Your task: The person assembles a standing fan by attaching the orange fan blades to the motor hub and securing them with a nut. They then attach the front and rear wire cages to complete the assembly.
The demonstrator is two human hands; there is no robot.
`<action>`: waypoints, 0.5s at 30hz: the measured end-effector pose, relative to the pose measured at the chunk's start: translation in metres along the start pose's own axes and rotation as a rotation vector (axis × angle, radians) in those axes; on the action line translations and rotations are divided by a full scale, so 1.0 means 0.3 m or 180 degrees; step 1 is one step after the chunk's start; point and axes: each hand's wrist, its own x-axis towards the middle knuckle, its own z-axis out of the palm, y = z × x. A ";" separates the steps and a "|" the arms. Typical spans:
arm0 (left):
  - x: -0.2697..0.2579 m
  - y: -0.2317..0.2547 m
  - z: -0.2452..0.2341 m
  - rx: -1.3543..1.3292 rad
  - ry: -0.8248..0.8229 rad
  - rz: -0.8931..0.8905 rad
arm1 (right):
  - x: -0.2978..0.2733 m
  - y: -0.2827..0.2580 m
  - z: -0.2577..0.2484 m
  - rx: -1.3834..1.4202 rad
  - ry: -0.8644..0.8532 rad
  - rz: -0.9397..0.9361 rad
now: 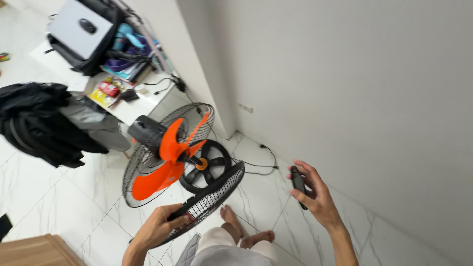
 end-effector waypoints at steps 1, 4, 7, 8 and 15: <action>-0.004 -0.017 -0.003 -0.0089 0.0006 -0.0041 | 0.040 -0.025 0.040 0.0325 -0.0169 -0.0112; -0.008 -0.082 -0.010 -0.0231 -0.0041 -0.0135 | 0.156 -0.098 0.175 0.1202 -0.0593 -0.0250; -0.008 -0.162 -0.015 -0.0225 -0.0183 -0.0306 | 0.277 -0.164 0.302 0.1641 -0.0882 -0.0187; -0.013 -0.192 -0.012 -0.0213 -0.0243 -0.0394 | 0.308 -0.181 0.341 0.1647 -0.0964 -0.0197; 0.005 -0.389 0.009 -0.0481 -0.0406 -0.0942 | 0.583 -0.196 0.545 0.1837 -0.0648 0.0147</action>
